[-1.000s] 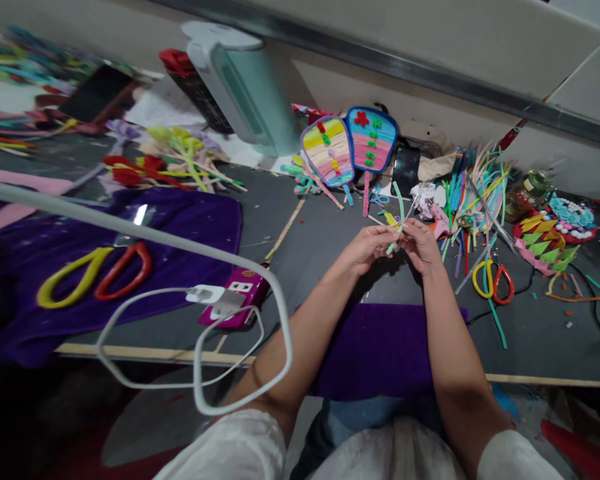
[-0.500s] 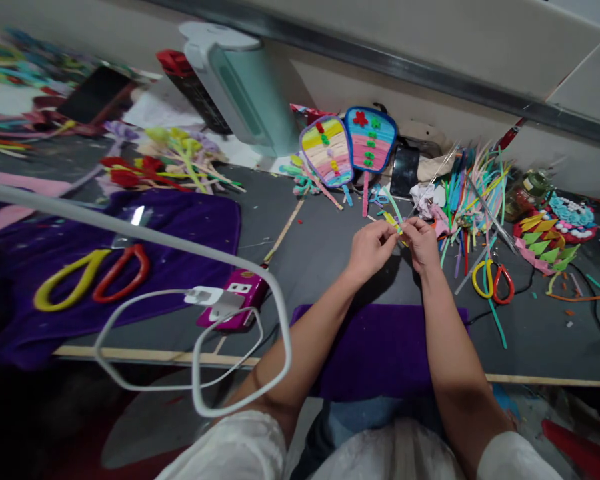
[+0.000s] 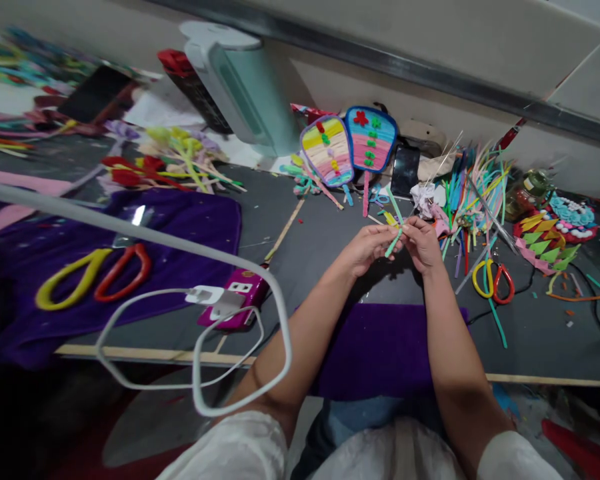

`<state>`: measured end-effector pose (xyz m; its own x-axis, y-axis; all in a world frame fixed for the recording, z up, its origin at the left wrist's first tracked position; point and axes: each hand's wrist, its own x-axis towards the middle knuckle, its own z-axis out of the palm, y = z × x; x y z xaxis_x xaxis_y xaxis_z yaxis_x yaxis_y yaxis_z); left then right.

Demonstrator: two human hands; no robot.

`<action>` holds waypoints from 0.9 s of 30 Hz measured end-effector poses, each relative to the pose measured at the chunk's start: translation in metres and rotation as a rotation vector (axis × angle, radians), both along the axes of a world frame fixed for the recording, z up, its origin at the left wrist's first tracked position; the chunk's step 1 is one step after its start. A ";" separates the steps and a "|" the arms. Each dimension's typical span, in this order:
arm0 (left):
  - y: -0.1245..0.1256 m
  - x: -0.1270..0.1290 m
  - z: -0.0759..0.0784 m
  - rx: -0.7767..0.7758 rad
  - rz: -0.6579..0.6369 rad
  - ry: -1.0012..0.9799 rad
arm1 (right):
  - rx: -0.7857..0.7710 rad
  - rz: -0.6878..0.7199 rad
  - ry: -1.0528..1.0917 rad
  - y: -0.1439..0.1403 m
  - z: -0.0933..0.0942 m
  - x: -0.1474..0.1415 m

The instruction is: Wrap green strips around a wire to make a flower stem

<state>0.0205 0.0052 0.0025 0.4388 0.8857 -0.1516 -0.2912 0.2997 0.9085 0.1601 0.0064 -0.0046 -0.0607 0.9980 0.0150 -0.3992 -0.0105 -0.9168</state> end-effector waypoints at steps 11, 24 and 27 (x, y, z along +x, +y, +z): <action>0.001 -0.001 0.000 -0.048 0.024 -0.039 | -0.004 0.058 0.037 0.000 0.000 0.001; -0.009 0.008 -0.001 0.831 0.426 0.773 | 0.107 -0.138 -0.157 0.007 -0.015 -0.003; -0.010 0.009 -0.002 0.817 0.417 0.777 | 0.103 -0.194 -0.163 0.008 -0.016 -0.005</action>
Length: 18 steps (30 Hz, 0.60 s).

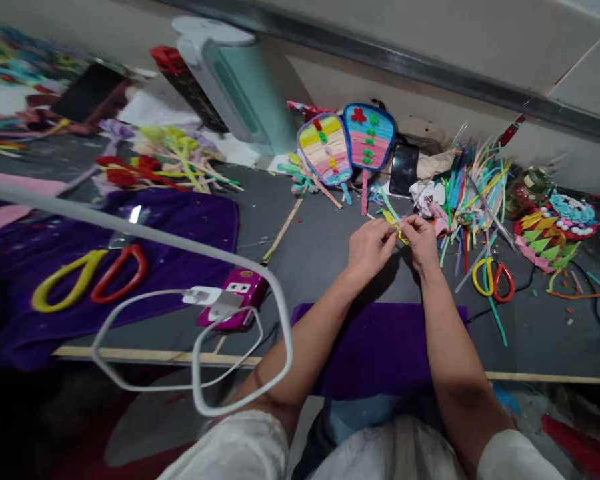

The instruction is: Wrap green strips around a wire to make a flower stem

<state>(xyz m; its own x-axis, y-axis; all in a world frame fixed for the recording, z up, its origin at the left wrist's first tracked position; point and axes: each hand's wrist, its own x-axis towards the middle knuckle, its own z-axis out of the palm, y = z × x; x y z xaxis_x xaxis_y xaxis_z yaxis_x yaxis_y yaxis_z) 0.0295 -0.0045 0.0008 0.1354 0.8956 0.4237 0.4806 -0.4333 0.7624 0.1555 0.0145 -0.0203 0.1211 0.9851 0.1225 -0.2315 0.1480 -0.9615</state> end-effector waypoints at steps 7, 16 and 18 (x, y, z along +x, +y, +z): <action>0.011 -0.009 -0.002 -0.701 -0.361 -0.656 | -0.103 0.184 0.209 -0.005 0.011 0.005; 0.013 -0.015 -0.002 -0.913 -0.468 -0.825 | -0.088 0.253 0.246 -0.008 0.014 0.005; 0.013 -0.014 -0.001 -0.857 -0.418 -0.791 | -0.083 0.250 0.243 -0.008 0.014 0.005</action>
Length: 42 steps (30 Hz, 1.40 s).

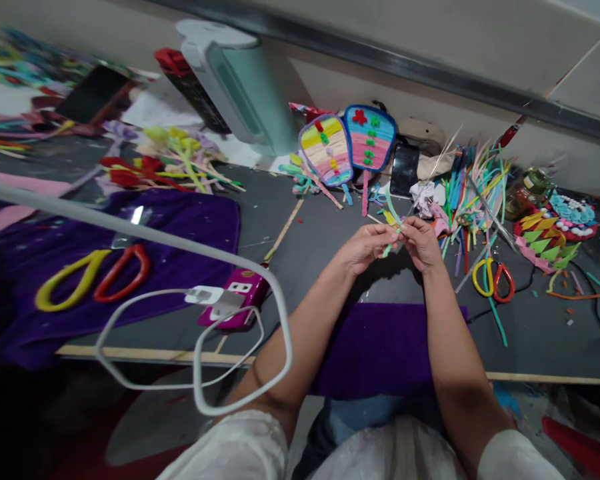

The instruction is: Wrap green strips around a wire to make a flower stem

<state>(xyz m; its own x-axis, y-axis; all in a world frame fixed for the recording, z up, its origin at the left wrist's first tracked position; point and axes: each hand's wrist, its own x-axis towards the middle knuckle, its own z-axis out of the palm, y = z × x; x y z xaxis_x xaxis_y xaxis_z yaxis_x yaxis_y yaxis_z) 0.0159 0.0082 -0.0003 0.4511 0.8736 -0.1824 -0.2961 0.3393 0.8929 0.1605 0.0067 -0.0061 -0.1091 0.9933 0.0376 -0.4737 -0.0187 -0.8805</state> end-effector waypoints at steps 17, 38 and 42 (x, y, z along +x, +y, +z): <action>-0.011 0.011 -0.002 0.932 0.471 0.819 | 0.034 -0.210 -0.140 0.008 -0.015 -0.009; -0.002 -0.002 0.004 -0.053 -0.019 -0.023 | -0.037 0.032 -0.042 -0.002 0.001 0.000; -0.002 0.002 0.004 0.046 0.090 0.045 | 0.002 0.012 -0.031 -0.001 0.000 -0.002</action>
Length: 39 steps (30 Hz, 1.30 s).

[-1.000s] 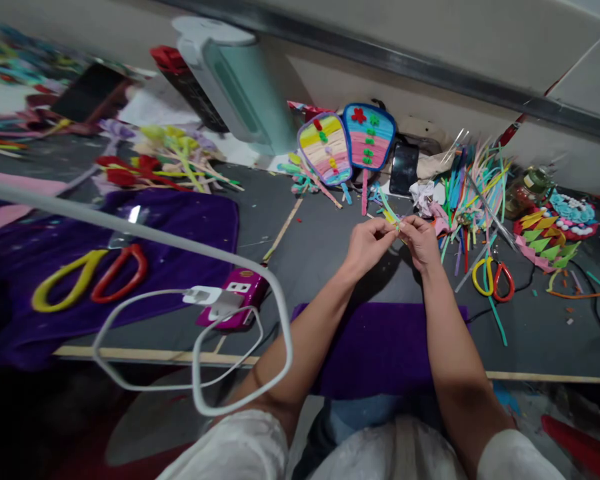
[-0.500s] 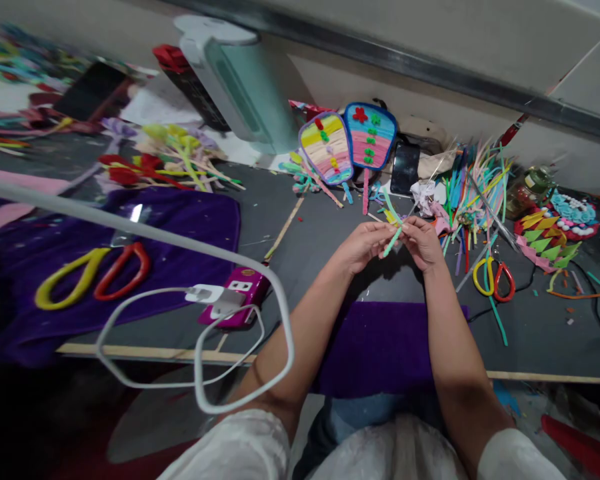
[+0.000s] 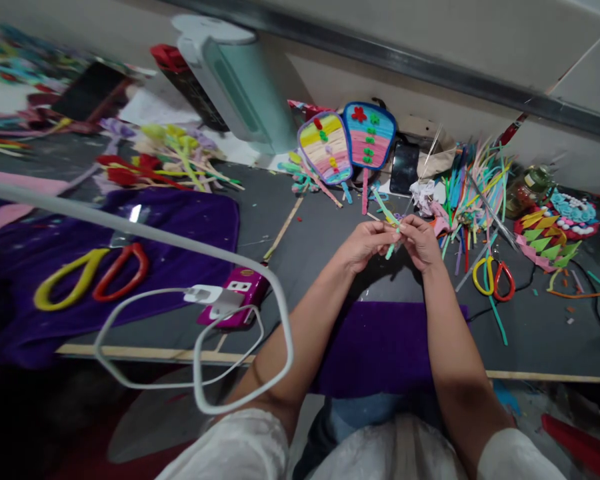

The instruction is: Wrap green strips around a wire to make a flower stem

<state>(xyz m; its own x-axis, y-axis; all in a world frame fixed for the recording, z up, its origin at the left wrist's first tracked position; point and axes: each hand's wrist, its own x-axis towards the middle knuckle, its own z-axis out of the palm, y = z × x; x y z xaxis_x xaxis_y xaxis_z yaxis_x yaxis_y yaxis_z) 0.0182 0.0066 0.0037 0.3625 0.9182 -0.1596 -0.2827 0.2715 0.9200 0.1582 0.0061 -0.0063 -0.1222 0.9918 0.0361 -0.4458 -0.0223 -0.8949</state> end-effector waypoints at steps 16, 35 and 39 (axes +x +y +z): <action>-0.010 0.009 -0.002 0.574 0.321 0.562 | 0.077 -0.281 -0.183 0.005 -0.011 -0.010; -0.001 0.003 -0.002 0.153 0.052 0.049 | 0.014 -0.155 -0.061 0.002 -0.001 -0.006; -0.001 0.006 -0.005 0.326 0.145 0.180 | 0.061 -0.223 -0.133 0.005 -0.008 -0.006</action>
